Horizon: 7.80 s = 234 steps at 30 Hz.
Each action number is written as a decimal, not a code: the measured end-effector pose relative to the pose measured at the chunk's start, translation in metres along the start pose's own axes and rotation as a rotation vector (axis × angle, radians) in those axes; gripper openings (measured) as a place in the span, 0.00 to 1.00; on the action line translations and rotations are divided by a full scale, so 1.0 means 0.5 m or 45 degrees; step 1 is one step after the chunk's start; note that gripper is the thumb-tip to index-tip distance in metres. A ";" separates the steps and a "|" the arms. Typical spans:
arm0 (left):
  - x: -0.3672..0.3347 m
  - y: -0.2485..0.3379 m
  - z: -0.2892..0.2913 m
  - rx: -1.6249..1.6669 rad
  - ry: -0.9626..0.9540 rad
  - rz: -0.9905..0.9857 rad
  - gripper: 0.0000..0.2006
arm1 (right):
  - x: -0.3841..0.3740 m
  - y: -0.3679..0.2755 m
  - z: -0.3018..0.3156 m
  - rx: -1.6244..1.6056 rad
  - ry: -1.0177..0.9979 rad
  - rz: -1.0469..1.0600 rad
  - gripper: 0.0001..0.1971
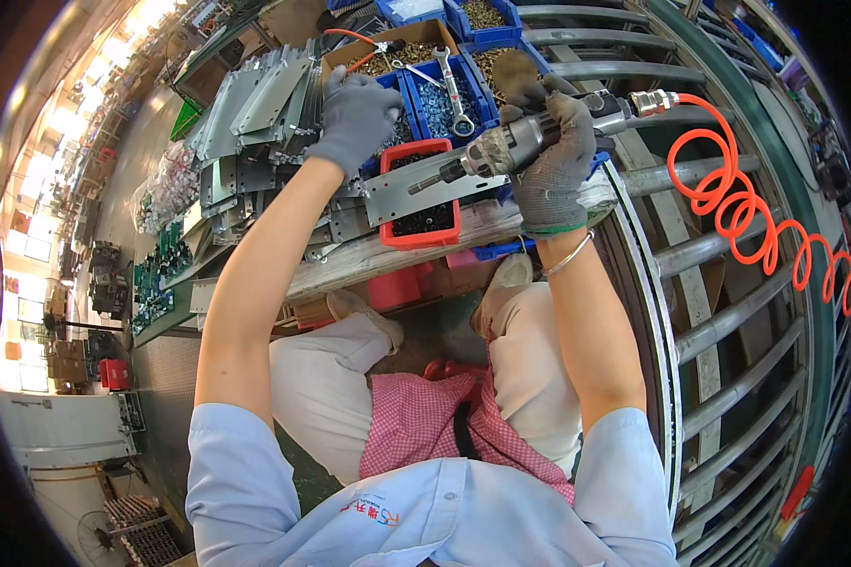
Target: Assembling small metal plates and components using a pneumatic screwdriver on an assembly line.
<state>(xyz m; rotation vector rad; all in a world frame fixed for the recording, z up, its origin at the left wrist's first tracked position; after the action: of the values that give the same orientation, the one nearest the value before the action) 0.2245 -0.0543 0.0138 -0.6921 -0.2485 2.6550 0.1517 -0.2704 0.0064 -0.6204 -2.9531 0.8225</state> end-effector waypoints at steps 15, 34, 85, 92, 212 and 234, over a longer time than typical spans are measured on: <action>0.332 0.015 0.039 2.334 -0.188 1.296 0.11 | 0.068 0.056 -0.082 0.040 -0.145 0.035 0.15; 0.340 -0.001 0.018 2.547 -0.219 1.390 0.15 | 0.070 0.095 -0.092 0.032 -0.125 0.008 0.15; 0.270 0.003 -0.034 1.673 -0.096 1.169 0.11 | 0.160 0.119 -0.233 0.675 -0.743 0.110 0.10; 0.288 -0.054 -0.175 1.892 0.363 0.992 0.10 | 0.237 0.143 -0.281 0.740 -1.028 0.100 0.12; -0.027 -0.014 -0.075 -0.311 -0.081 -0.183 0.11 | 0.111 -0.065 -0.039 0.155 -0.460 -0.288 0.21; 0.244 0.110 0.058 2.338 -0.288 1.072 0.16 | 0.103 -0.112 -0.024 0.162 -0.166 0.473 0.19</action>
<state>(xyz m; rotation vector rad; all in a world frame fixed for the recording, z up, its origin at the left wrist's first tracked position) 0.0942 -0.0568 -0.0281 0.2466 2.4308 2.1335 0.0849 -0.2886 0.0401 -1.1699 -2.9062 1.1049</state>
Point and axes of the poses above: each hand's wrist, its own x-axis away from the middle knuckle, its own z-axis out of the back of the hand, y = z × x, the point moved 5 cm from there along -x, towards the middle knuckle, and after that the axes turned 9 degrees about y, right-handed, at the moved point
